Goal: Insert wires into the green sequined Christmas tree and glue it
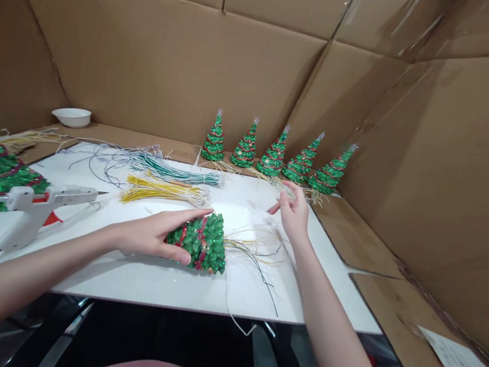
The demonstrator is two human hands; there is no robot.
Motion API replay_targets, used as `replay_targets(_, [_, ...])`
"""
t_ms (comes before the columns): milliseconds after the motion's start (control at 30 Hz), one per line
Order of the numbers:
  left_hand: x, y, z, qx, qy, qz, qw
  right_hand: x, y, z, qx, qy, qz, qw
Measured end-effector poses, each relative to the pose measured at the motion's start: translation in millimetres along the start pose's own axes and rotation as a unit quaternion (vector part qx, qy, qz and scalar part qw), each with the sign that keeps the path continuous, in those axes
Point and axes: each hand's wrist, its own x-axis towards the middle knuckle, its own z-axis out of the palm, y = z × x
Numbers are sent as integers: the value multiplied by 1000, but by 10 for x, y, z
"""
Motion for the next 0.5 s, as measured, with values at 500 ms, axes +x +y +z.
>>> replay_targets(500, [-75,76,191,28,76,45,996,-228,-589,176,114,-119,-57,985])
